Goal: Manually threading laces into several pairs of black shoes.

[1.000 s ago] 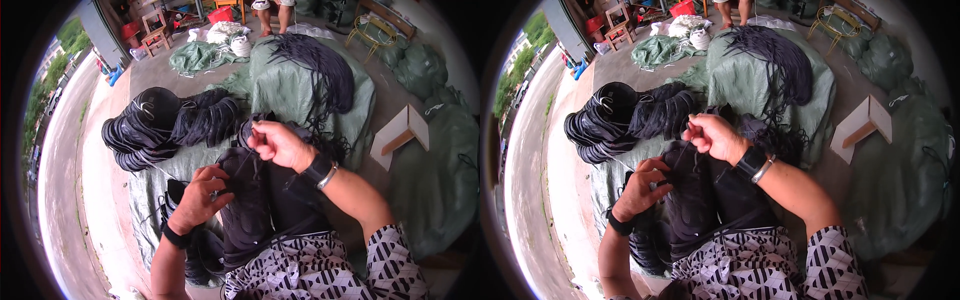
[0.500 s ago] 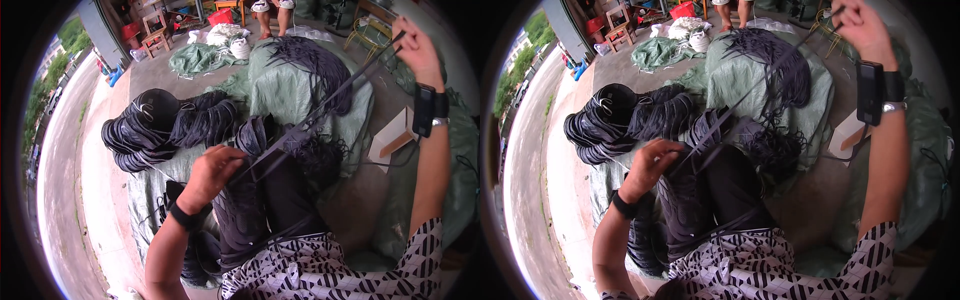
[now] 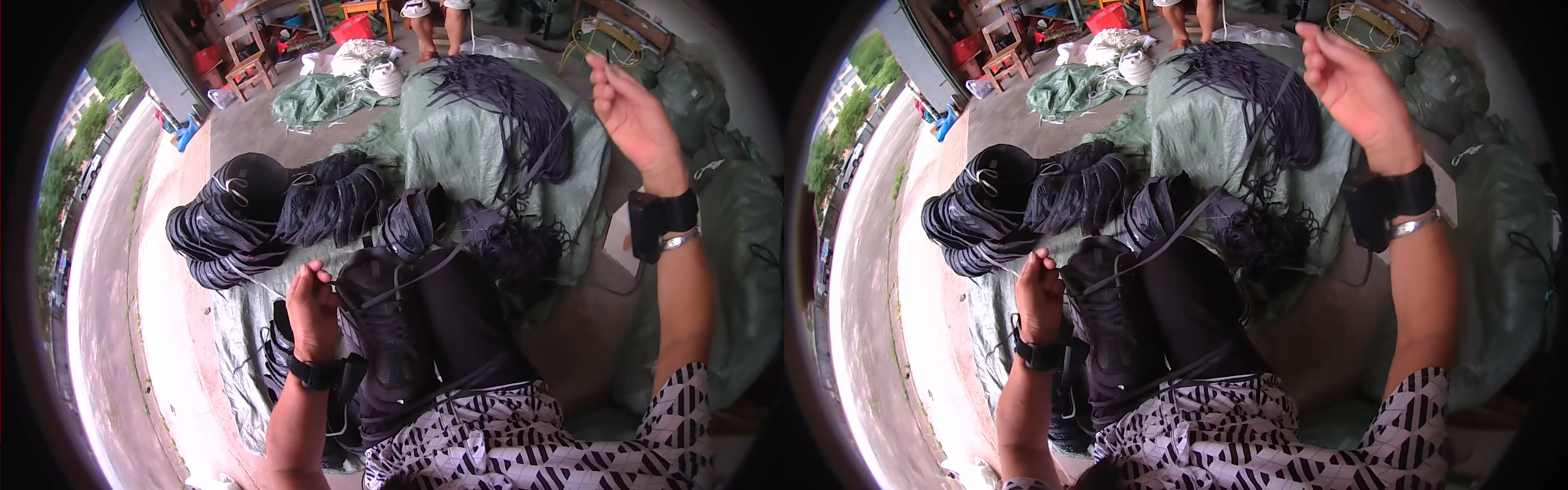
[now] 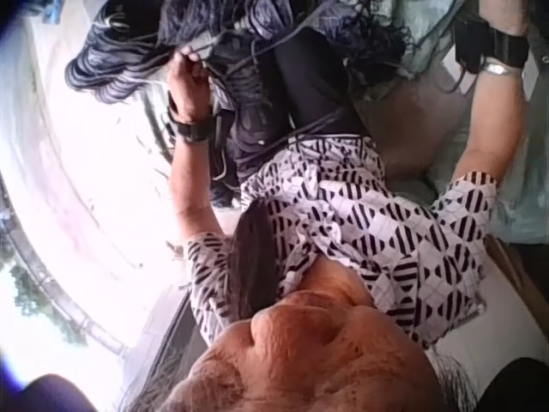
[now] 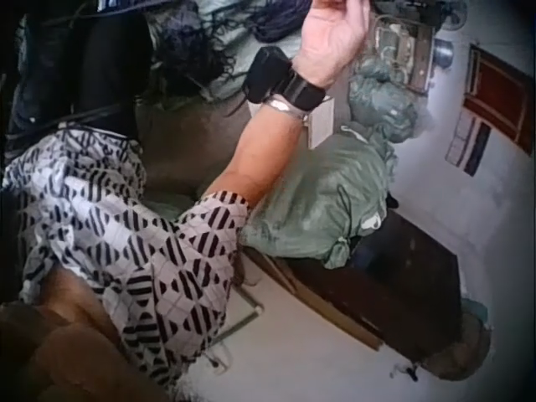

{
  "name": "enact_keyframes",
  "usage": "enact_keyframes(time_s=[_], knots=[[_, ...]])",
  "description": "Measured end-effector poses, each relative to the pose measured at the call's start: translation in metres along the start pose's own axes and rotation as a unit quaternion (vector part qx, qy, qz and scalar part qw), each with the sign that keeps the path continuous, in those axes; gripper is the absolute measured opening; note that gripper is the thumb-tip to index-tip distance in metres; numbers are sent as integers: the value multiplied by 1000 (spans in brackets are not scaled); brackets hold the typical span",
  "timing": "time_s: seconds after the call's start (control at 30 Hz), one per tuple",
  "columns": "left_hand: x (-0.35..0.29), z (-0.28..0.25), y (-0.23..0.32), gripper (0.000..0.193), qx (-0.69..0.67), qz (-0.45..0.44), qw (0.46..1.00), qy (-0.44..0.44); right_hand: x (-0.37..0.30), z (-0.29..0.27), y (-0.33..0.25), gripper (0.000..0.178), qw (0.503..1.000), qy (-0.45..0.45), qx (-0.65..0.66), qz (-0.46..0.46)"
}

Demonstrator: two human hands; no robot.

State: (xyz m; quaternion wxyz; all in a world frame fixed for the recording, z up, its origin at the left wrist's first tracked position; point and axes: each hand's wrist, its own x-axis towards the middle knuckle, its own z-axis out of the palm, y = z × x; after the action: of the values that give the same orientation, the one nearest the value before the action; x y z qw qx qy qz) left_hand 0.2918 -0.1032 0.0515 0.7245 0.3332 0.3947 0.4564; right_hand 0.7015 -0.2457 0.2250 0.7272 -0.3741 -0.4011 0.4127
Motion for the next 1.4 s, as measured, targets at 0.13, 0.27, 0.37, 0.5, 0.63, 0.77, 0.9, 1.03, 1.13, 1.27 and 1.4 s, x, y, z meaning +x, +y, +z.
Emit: enact_keyframes(time_s=[0.13, 0.27, 0.37, 0.5, 0.63, 0.77, 0.9, 1.03, 1.13, 1.27, 1.4], knots=[[29, -53, 8, 13, -131, 76, 988, -27, -26, -37, 18, 27, 989, 110, -102, 2], [33, -134, 53, 14, -106, 114, 977, 148, -50, -118, 51, 24, 954, 271, 124, 3], [31, -158, 80, 17, -76, 127, 954, 262, -87, -198, 65, 22, 942, 292, 163, 38], [43, -237, 103, 22, -140, 174, 944, 243, -92, -199, 123, 11, 914, 359, -106, 159], [40, -272, 109, 14, -24, 142, 966, 216, -72, -103, 197, 9, 919, 87, -353, 150], [9, -122, 59, 13, 158, 55, 969, 180, -60, 43, 215, 6, 954, -27, -257, 149], [-21, -31, 14, 25, 284, 121, 951, -34, -76, 105, 218, 10, 935, -116, -329, 68], [-31, -22, -2, 31, 324, 80, 935, -120, -87, 110, 206, 6, 890, -159, -318, 285], [-41, -28, -5, 33, 375, 54, 916, -128, -96, 109, 220, 7, 917, -143, -307, 211], [-47, -27, -3, 28, 401, 76, 903, -137, -94, 111, 226, 8, 913, -138, -363, 121], [-47, -25, 2, 19, 386, 146, 908, -68, -91, 109, 230, 9, 897, -152, -407, 79]])
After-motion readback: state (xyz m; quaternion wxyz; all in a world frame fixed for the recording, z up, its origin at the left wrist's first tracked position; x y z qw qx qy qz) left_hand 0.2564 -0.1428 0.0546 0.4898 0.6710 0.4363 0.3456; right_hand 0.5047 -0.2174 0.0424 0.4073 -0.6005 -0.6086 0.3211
